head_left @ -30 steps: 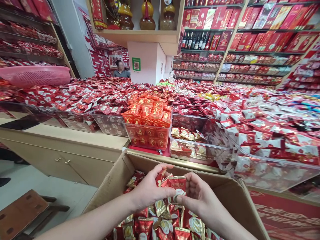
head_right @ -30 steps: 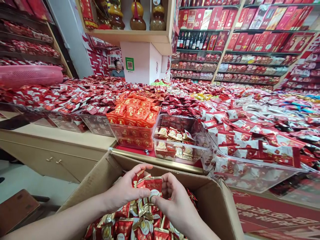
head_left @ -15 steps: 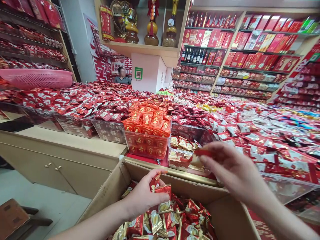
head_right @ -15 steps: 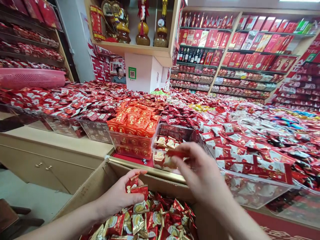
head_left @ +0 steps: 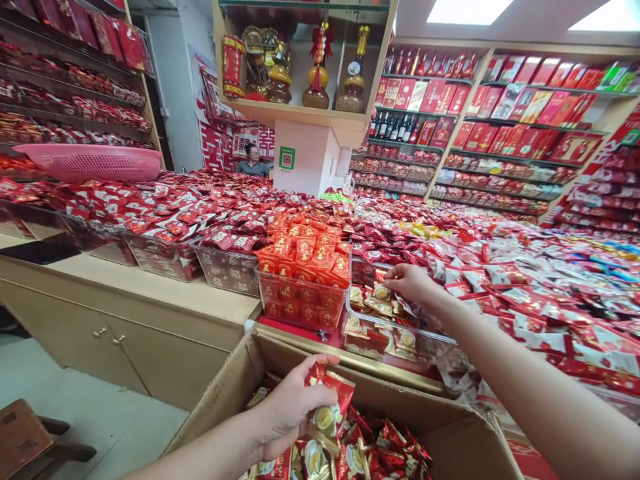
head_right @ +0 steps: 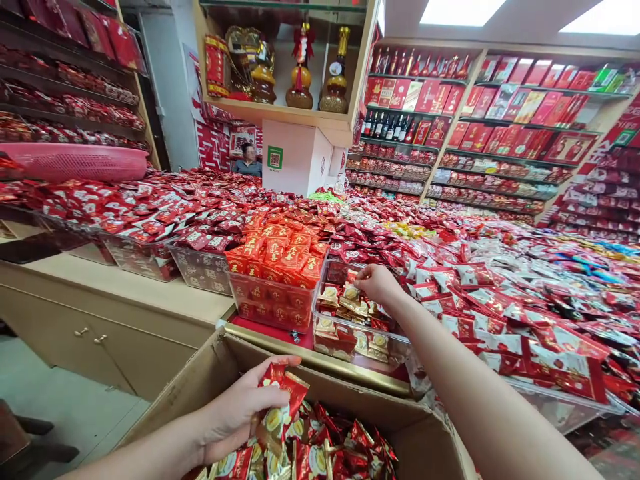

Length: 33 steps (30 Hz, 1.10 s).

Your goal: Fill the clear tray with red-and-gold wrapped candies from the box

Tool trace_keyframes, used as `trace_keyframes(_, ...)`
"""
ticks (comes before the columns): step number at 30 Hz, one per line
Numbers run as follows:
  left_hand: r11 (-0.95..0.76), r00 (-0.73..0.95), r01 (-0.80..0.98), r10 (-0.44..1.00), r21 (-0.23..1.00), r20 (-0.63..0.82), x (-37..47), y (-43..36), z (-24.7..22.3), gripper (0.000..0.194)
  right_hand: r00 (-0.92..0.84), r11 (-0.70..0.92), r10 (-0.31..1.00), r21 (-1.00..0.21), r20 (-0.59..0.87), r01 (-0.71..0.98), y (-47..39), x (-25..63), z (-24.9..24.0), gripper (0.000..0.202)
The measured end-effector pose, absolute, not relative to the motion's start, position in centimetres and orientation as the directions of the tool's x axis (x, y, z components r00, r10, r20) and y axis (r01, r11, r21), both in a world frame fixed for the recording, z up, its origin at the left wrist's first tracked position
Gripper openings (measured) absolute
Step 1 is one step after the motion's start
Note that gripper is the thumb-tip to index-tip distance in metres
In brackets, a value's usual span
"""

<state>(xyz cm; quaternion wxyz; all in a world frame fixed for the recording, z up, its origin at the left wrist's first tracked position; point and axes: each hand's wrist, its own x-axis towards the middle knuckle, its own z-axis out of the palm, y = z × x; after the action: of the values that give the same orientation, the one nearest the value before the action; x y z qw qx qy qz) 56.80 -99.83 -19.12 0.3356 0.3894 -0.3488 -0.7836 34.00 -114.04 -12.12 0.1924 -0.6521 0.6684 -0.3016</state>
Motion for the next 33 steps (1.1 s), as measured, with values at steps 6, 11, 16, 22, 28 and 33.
trace_keyframes(6, -0.555, -0.482, 0.323, -0.794, 0.767, -0.371, 57.1, -99.7, -19.0, 0.062, -0.077, 0.096, -0.995, -0.807, -0.063, -0.583, -114.3, 34.9, -13.6, 0.032)
trace_keyframes(11, -0.564, -0.499, 0.274, -0.776, 0.779, -0.386, 57.0, -99.8, -19.3, 0.061, -0.075, 0.247, -0.969, -0.897, -0.236, -0.367, -114.0, 35.6, -14.6, 0.042)
trace_keyframes(16, -0.549, -0.469, 0.215, -0.784, 0.808, -0.408, 57.0, -99.9, -19.7, 0.059, 0.012, 0.325, -0.940, -0.908, -0.340, -0.266, -114.3, 36.0, -15.7, 0.040)
trace_keyframes(22, -0.555, -0.500, 0.217, -0.770, 0.803, -0.397, 57.1, -100.0, -19.6, 0.057, 0.192, 0.358, -0.886, -0.886, -0.422, -0.296, -114.2, 35.9, -16.0, 0.025)
trace_keyframes(28, -0.559, -0.490, 0.181, -0.764, 0.809, -0.419, 57.1, -100.2, -19.4, 0.056, 0.215, 0.465, -0.810, -0.821, -0.546, -0.332, -113.7, 36.3, -15.5, 0.017)
trace_keyframes(33, -0.551, -0.495, 0.181, -0.767, 0.814, -0.409, 57.1, -100.3, -19.6, 0.054, 0.122, 0.483, -0.823, -0.796, -0.555, -0.365, -114.9, 37.1, -15.8, 0.020)
